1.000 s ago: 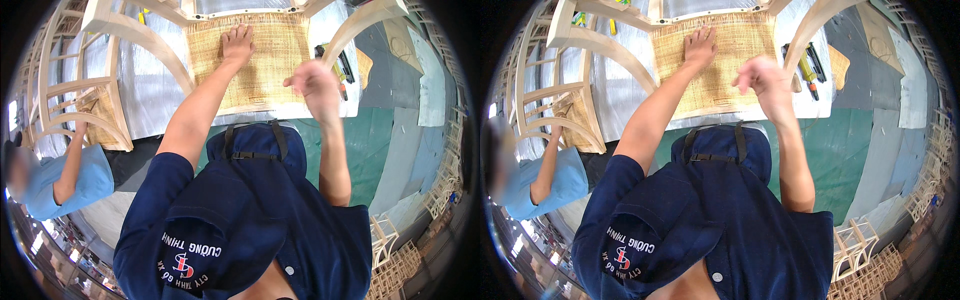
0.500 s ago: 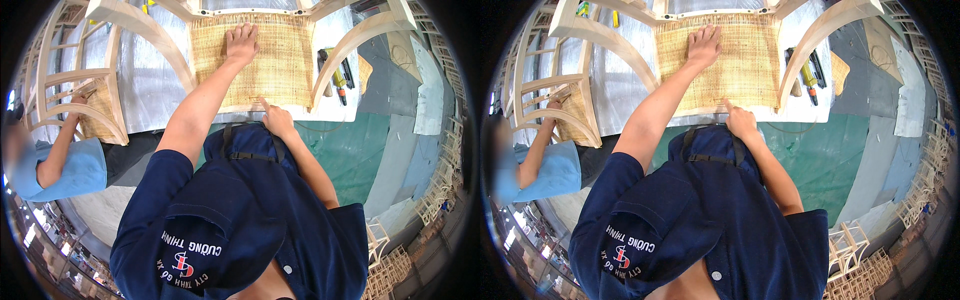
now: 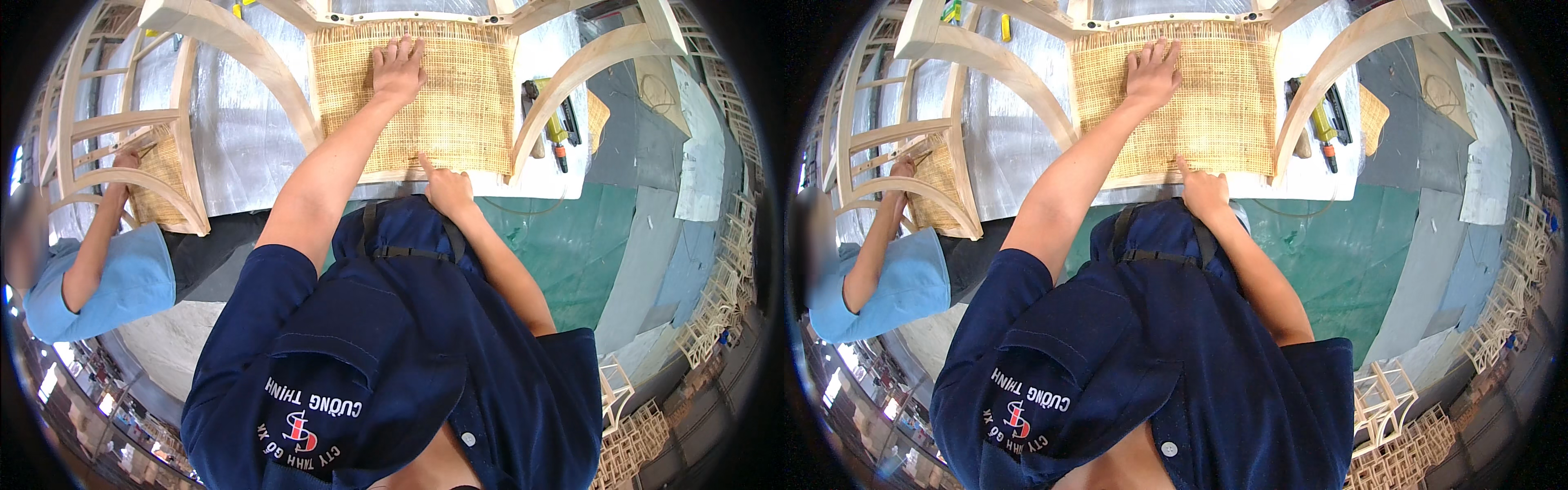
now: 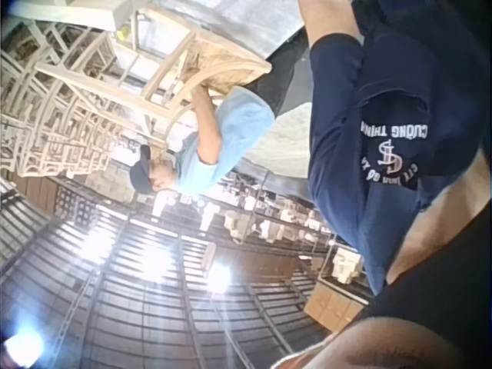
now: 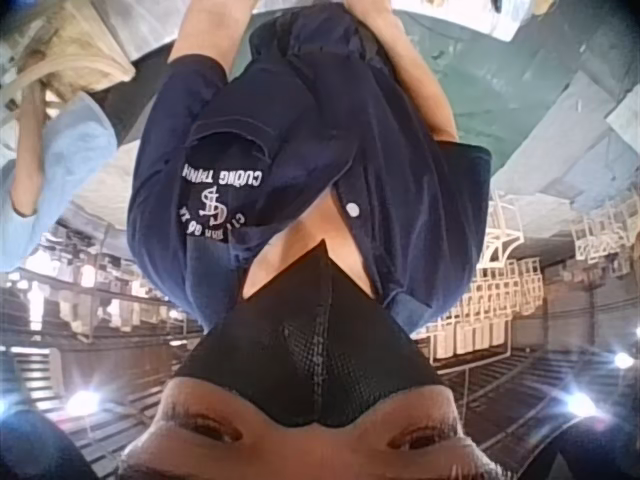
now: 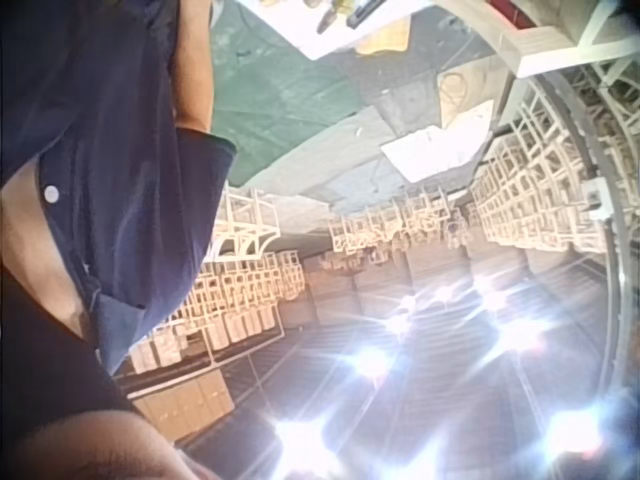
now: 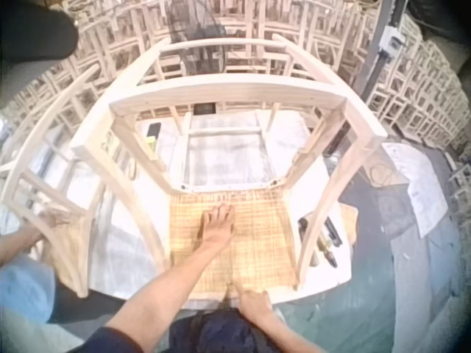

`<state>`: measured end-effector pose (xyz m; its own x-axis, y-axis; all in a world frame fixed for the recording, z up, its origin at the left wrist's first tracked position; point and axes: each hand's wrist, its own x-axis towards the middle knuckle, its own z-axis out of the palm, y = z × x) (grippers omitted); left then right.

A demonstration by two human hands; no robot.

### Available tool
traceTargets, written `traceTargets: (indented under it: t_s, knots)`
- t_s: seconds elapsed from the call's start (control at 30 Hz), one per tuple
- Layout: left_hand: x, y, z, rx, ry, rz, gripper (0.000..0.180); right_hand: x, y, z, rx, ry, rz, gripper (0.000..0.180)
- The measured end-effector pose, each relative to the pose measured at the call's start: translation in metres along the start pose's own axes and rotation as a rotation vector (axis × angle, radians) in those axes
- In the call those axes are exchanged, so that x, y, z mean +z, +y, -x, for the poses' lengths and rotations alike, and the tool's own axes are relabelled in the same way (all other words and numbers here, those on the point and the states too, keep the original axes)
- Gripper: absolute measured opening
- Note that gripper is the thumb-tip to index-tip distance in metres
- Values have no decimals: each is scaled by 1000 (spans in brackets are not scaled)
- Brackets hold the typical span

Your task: The person places a woven rattan mat onto the seat frame of a wooden chair, aligns it, and secures it using a staple gun and a hammer. The person works on one chair at a time in a workshop setting.

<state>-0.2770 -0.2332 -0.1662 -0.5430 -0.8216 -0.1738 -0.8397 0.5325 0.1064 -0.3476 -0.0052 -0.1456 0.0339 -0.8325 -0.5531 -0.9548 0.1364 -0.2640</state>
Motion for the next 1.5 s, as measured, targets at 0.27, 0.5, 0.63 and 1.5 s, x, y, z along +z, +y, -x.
traceTargets:
  t_s: [0.27,0.5,0.63,1.5]
  knots:
    - [1,0,-1,9,79,12,66,-14,-10,-9,62,-158,53,73]
    - [2,1,-1,1,14,15,67,-10,-9,-7,37,-117,17,74]
    - [1,0,0,7,74,34,67,-9,-8,-6,40,-113,-12,74]
    - [1,-11,-5,87,22,9,69,26,-98,-32,-398,14,238,63]
